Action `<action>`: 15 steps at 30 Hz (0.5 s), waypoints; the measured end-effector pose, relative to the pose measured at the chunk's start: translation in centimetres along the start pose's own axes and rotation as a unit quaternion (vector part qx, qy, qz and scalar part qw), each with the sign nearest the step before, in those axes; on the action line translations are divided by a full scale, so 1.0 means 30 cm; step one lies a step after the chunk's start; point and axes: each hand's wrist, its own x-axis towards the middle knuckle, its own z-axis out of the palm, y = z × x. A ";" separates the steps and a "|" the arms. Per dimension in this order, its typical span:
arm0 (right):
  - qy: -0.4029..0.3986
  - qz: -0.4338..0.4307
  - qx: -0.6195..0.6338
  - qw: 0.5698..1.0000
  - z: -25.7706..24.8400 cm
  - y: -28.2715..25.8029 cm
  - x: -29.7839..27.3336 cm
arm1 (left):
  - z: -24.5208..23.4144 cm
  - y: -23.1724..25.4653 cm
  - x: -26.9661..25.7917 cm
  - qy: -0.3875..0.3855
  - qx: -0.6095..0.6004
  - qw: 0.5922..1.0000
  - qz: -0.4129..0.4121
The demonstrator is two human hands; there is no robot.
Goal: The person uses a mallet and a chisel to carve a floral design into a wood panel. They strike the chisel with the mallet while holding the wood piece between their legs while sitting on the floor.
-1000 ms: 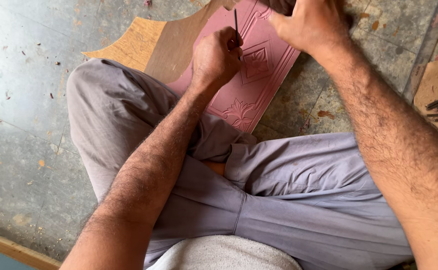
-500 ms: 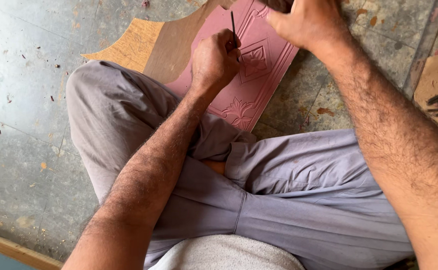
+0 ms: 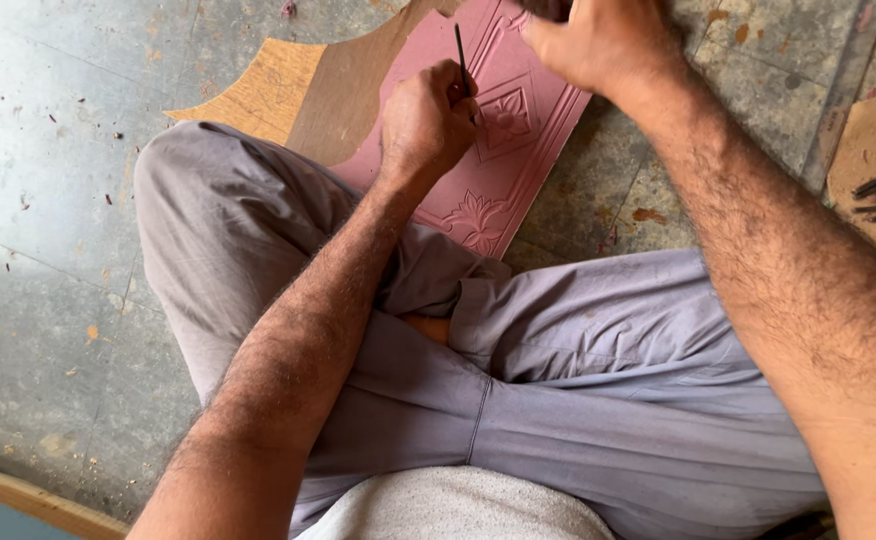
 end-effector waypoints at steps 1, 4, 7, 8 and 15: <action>0.016 -0.015 0.000 1.000 0.004 -0.007 -0.001 | 0.000 -0.001 -0.004 -0.001 -0.011 1.000 -0.005; 0.037 -0.059 -0.113 0.991 0.002 -0.028 0.010 | -0.015 0.000 -0.007 0.001 -0.026 1.000 -0.010; 0.095 -0.094 -0.092 0.987 0.000 -0.029 -0.007 | -0.010 0.008 -0.006 0.003 -0.024 1.000 0.000; 0.121 -0.107 -0.051 0.986 0.007 -0.029 -0.015 | -0.009 0.008 -0.007 0.004 -0.027 1.000 -0.002; 0.058 -0.033 0.005 0.998 0.033 -0.025 -0.004 | 0.000 0.002 -0.019 0.010 -0.027 1.000 -0.005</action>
